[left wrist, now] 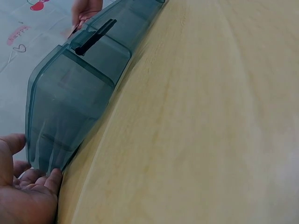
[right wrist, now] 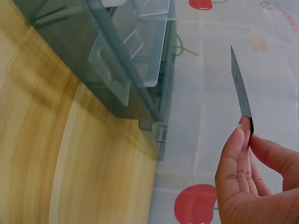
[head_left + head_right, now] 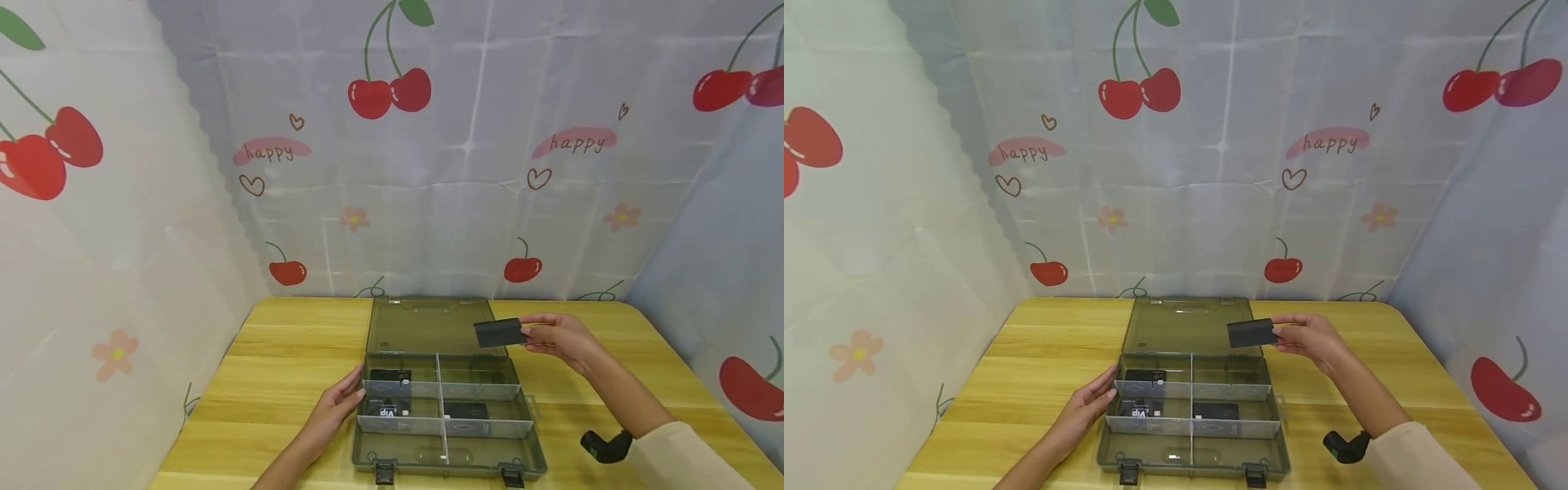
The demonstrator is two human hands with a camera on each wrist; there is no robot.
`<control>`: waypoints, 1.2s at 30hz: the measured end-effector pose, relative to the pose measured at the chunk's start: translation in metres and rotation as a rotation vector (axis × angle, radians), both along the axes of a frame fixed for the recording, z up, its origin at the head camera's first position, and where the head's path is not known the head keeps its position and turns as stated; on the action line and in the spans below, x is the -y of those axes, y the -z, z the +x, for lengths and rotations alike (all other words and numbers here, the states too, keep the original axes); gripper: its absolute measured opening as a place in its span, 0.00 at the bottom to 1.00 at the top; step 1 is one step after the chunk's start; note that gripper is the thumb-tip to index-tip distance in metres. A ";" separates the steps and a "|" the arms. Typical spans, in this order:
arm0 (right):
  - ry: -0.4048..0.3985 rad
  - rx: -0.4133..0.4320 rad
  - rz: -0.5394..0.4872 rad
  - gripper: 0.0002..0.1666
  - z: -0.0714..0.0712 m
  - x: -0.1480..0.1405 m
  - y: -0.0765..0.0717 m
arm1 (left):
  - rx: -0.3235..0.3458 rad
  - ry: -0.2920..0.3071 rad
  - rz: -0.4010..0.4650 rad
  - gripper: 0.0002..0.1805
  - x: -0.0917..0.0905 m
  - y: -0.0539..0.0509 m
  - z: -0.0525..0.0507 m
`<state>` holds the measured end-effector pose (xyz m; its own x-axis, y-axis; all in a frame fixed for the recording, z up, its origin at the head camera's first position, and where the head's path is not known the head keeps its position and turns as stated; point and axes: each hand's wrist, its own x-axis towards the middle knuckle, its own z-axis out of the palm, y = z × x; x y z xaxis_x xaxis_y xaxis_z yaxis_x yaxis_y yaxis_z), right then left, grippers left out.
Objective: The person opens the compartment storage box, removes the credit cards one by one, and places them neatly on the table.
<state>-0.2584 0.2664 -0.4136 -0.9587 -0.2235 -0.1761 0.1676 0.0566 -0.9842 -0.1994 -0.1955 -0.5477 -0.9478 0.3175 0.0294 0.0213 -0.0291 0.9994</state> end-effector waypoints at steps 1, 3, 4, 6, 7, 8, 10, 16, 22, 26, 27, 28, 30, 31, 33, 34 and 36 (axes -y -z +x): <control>0.004 0.000 -0.003 0.26 -0.001 -0.001 0.001 | 0.002 -0.001 -0.001 0.34 0.000 0.000 0.000; 0.011 0.000 -0.004 0.26 -0.002 -0.004 0.003 | 0.001 0.002 -0.001 0.35 0.000 -0.001 0.000; 0.013 -0.001 -0.003 0.26 -0.003 -0.006 0.003 | 0.001 0.002 0.000 0.35 0.000 -0.001 0.001; 0.013 -0.002 -0.001 0.26 -0.004 -0.009 0.005 | -0.003 0.005 0.004 0.35 0.000 -0.001 0.001; 0.015 -0.002 -0.003 0.26 -0.004 -0.011 0.006 | -0.003 0.005 0.005 0.35 0.000 -0.001 0.001; 0.017 -0.003 -0.002 0.26 -0.005 -0.013 0.006 | -0.003 0.005 0.005 0.35 0.000 0.000 0.001; 0.020 -0.007 -0.001 0.27 -0.006 -0.016 0.008 | -0.006 0.003 0.003 0.34 0.000 0.001 0.001; 0.035 -0.018 -0.003 0.27 -0.012 -0.026 0.017 | -0.021 0.003 -0.001 0.34 0.001 0.003 -0.001; 0.069 -0.014 -0.028 0.13 -0.017 -0.037 0.027 | -0.006 0.010 0.002 0.34 0.001 0.003 -0.002; 0.080 -0.015 -0.020 0.12 -0.018 -0.043 0.031 | -0.009 0.014 0.006 0.35 0.001 0.003 -0.002; 0.082 -0.013 -0.019 0.13 -0.019 -0.045 0.032 | -0.009 0.014 0.006 0.35 0.001 0.003 -0.002; 0.084 -0.011 -0.018 0.13 -0.019 -0.046 0.033 | -0.009 0.013 0.007 0.35 0.001 0.003 -0.002; 0.082 -0.011 -0.019 0.15 -0.021 -0.049 0.035 | -0.010 0.012 0.005 0.35 0.001 0.002 -0.002; 0.087 -0.009 -0.018 0.16 -0.021 -0.050 0.037 | -0.015 0.012 0.004 0.35 0.001 0.002 -0.002; 0.098 -0.001 -0.015 0.17 -0.023 -0.052 0.039 | -0.017 0.007 0.006 0.35 0.000 0.002 -0.001; 0.100 0.001 -0.006 0.19 -0.023 -0.053 0.040 | -0.023 0.009 0.002 0.35 0.000 0.002 -0.001; 0.104 0.010 0.008 0.22 -0.025 -0.057 0.044 | -0.018 0.005 0.003 0.34 0.000 0.001 -0.001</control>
<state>-0.2829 0.3231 -0.4571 -0.9748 -0.1216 -0.1869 0.1825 0.0464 -0.9821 -0.2006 -0.1956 -0.5492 -0.9456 0.3219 0.0473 0.0389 -0.0326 0.9987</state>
